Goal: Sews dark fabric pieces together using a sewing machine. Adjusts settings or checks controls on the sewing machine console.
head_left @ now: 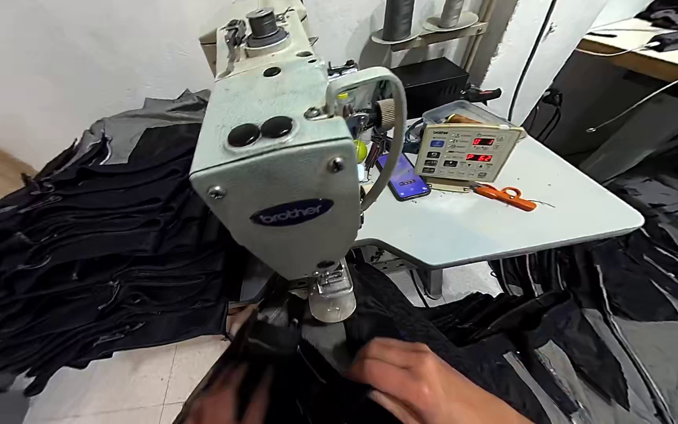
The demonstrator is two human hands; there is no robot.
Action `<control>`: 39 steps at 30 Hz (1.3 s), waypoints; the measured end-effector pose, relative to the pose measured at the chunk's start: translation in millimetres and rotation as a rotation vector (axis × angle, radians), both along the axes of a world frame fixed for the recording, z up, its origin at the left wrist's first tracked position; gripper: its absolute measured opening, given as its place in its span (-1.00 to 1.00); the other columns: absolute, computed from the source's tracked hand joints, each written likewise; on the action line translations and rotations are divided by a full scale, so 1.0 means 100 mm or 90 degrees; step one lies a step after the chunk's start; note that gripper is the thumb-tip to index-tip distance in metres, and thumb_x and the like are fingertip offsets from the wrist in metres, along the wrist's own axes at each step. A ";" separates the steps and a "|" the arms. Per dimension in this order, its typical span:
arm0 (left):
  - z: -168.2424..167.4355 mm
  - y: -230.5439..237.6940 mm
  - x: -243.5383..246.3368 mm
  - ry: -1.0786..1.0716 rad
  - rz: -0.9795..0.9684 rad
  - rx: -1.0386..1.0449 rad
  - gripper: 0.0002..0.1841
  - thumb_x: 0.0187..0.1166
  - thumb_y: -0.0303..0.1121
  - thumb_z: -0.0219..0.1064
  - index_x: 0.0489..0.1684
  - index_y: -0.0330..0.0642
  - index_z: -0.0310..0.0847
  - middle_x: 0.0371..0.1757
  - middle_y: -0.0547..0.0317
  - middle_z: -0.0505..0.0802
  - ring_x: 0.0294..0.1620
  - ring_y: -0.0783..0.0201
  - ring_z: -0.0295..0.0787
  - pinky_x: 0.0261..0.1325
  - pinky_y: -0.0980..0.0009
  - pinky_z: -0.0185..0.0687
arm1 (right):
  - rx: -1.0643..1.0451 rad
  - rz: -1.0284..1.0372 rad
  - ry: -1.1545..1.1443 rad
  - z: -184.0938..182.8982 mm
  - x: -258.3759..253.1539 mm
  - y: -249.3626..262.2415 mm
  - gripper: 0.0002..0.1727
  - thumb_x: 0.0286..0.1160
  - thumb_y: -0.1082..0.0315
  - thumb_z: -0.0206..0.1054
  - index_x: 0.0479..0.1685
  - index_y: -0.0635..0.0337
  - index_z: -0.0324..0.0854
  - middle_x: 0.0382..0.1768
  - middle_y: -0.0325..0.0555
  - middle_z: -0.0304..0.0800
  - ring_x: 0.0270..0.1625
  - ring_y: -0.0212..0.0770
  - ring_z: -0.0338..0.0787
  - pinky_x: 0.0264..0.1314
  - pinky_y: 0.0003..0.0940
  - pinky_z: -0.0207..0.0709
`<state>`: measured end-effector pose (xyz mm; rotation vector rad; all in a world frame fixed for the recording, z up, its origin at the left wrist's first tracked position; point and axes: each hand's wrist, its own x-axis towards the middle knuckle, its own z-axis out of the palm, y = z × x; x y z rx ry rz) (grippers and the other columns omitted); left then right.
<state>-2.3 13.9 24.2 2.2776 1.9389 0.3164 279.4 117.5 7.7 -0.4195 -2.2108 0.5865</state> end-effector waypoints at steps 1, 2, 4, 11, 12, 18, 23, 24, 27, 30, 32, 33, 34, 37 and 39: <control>0.01 0.13 0.22 -0.067 -0.061 0.044 -0.48 0.48 -0.23 0.45 0.42 -0.28 0.67 0.38 -0.43 0.73 0.43 -0.51 0.60 0.37 -0.49 0.41 | 0.042 -0.022 0.000 0.03 -0.06 0.04 -0.79 0.76 0.35 0.15 -0.09 0.17 0.71 -0.23 -0.06 0.83 -0.05 -0.17 0.85 0.09 -0.43 0.70; -0.04 0.26 0.40 -0.153 -0.093 0.060 -0.40 0.49 -0.14 0.47 0.48 -0.31 0.62 0.41 -0.32 0.74 0.47 -0.34 0.63 0.47 -0.34 0.45 | 0.067 -0.042 0.001 0.07 -0.09 0.06 -0.80 0.76 0.35 0.16 -0.09 0.16 0.72 -0.25 -0.07 0.82 -0.07 -0.18 0.84 0.06 -0.43 0.70; -0.24 0.50 0.63 -0.319 -0.083 0.106 -0.52 0.47 -0.26 0.47 0.34 -0.30 0.73 0.17 -0.12 0.88 0.19 0.03 0.85 0.29 0.07 0.74 | 0.078 -0.108 -0.007 0.09 -0.03 0.03 -0.82 0.74 0.29 0.22 -0.06 0.10 0.73 -0.21 -0.10 0.84 -0.03 -0.20 0.85 0.08 -0.43 0.70; 0.06 0.76 0.87 -0.448 -0.100 0.208 -0.79 0.57 -0.46 0.24 -0.12 -0.34 0.82 -0.25 0.00 0.90 -0.21 0.39 0.84 -0.05 0.55 0.73 | -0.554 -0.375 -0.084 -0.55 0.55 -0.58 -0.46 0.05 0.45 0.61 0.07 0.54 0.60 -0.11 0.30 0.78 -0.07 0.19 0.81 0.01 0.21 0.65; 0.05 0.77 0.94 -0.458 -0.113 0.227 -0.79 0.62 -0.43 0.22 -0.13 -0.32 0.80 -0.27 -0.01 0.87 -0.22 0.38 0.81 -0.06 0.56 0.70 | -0.663 -0.323 -0.064 -0.65 0.52 -0.63 -0.55 0.22 0.41 0.53 0.08 0.52 0.62 -0.12 0.19 0.79 -0.05 0.01 0.79 0.09 0.07 0.62; 0.14 1.02 0.89 -0.454 -0.064 0.435 -0.74 0.74 -0.18 0.18 -0.06 -0.14 0.71 -0.20 0.16 0.83 -0.12 0.51 0.76 0.05 0.63 0.66 | -0.622 -0.120 -0.061 -0.60 0.15 -0.62 -0.51 0.48 0.33 0.42 0.34 0.42 0.54 -0.09 0.17 0.85 -0.04 -0.04 0.87 0.13 0.05 0.68; 0.08 0.70 0.76 -0.292 -0.174 0.223 -0.82 0.59 -0.39 0.33 -0.10 -0.31 0.78 -0.29 -0.04 0.88 -0.30 0.15 0.88 -0.15 0.29 0.82 | -0.101 -0.429 -0.269 -0.35 1.25 0.16 -0.73 0.20 0.44 0.42 -0.10 0.27 0.85 -0.31 0.17 0.88 -0.30 0.26 0.88 -0.31 0.37 0.67; 0.00 0.57 0.85 -0.266 -0.159 0.134 -0.79 0.55 -0.39 0.39 -0.17 -0.42 0.80 -0.35 -0.11 0.89 -0.34 0.06 0.91 -0.19 0.19 0.84 | 0.008 -0.469 -0.288 -0.14 1.63 0.38 -0.73 0.28 0.30 0.36 -0.16 0.26 0.84 -0.32 0.16 0.86 -0.32 0.25 0.85 -0.32 0.34 0.63; -0.40 0.31 0.99 -0.460 -0.092 -0.026 -0.71 0.50 -0.37 0.44 -0.18 -0.56 0.78 -0.38 -0.17 0.91 -0.33 0.04 0.94 -0.14 0.09 0.82 | 0.141 -0.351 -0.290 0.64 1.72 0.58 -0.64 0.33 0.14 0.23 -0.40 0.22 0.85 -0.17 0.30 0.75 -0.04 0.39 0.70 -0.03 0.36 0.42; -0.35 0.25 0.57 -0.807 0.096 -0.033 -0.91 0.52 -0.43 0.41 -0.13 -0.12 0.78 -0.26 0.45 0.93 -0.18 0.61 0.86 0.03 0.50 0.81 | 0.000 -0.082 -0.231 0.43 1.21 0.54 -0.60 0.77 -0.09 0.13 -0.05 -0.09 0.81 0.10 -0.15 0.85 0.30 -0.22 0.76 0.44 -0.13 0.57; -0.26 0.33 0.22 -0.893 0.176 0.026 -0.82 0.65 -0.32 0.29 -0.27 0.18 0.82 -0.31 0.63 0.92 -0.26 0.68 0.84 -0.10 0.57 0.81 | -0.176 0.022 -0.122 0.00 0.85 0.49 -0.55 0.80 -0.08 0.09 -0.18 0.08 0.68 -0.43 -0.22 0.74 -0.32 -0.50 0.73 -0.20 -0.52 0.61; -0.24 0.39 0.11 -0.904 0.178 0.038 -0.80 0.67 -0.22 0.28 -0.28 0.22 0.85 -0.31 0.61 0.93 -0.27 0.66 0.85 -0.11 0.56 0.82 | -0.265 0.010 -0.083 -0.13 0.73 0.48 -0.53 0.79 -0.09 0.10 -0.22 0.11 0.66 -0.53 -0.25 0.67 -0.44 -0.56 0.65 -0.35 -0.59 0.51; -0.25 0.45 0.07 -0.897 0.178 0.033 -0.79 0.69 -0.16 0.27 -0.26 0.17 0.86 -0.30 0.56 0.93 -0.27 0.63 0.86 -0.10 0.54 0.83 | -0.344 -0.046 -0.063 -0.20 0.66 0.47 -0.53 0.77 -0.12 0.13 -0.27 0.06 0.69 -0.54 -0.35 0.66 -0.45 -0.65 0.61 -0.38 -0.64 0.49; -0.33 0.78 0.25 -0.871 0.243 -0.037 -0.71 0.75 -0.28 0.16 -0.08 -0.29 0.77 -0.24 0.25 0.91 -0.16 0.42 0.88 0.05 0.34 0.84 | -0.559 -0.234 -0.046 -0.27 0.63 0.67 -0.69 0.65 0.02 0.20 -0.39 -0.14 0.76 -0.51 -0.54 0.74 -0.43 -0.64 0.68 -0.35 -0.59 0.59; -0.31 1.18 0.45 -0.900 0.306 -0.060 -0.71 0.76 -0.32 0.14 0.00 -0.35 0.73 -0.16 0.11 0.88 -0.06 0.33 0.85 0.15 0.23 0.78 | -0.585 -0.326 -0.036 -0.20 0.58 0.95 -0.70 0.68 0.21 0.17 -0.39 -0.01 0.76 -0.54 -0.40 0.76 -0.47 -0.50 0.71 -0.38 -0.44 0.62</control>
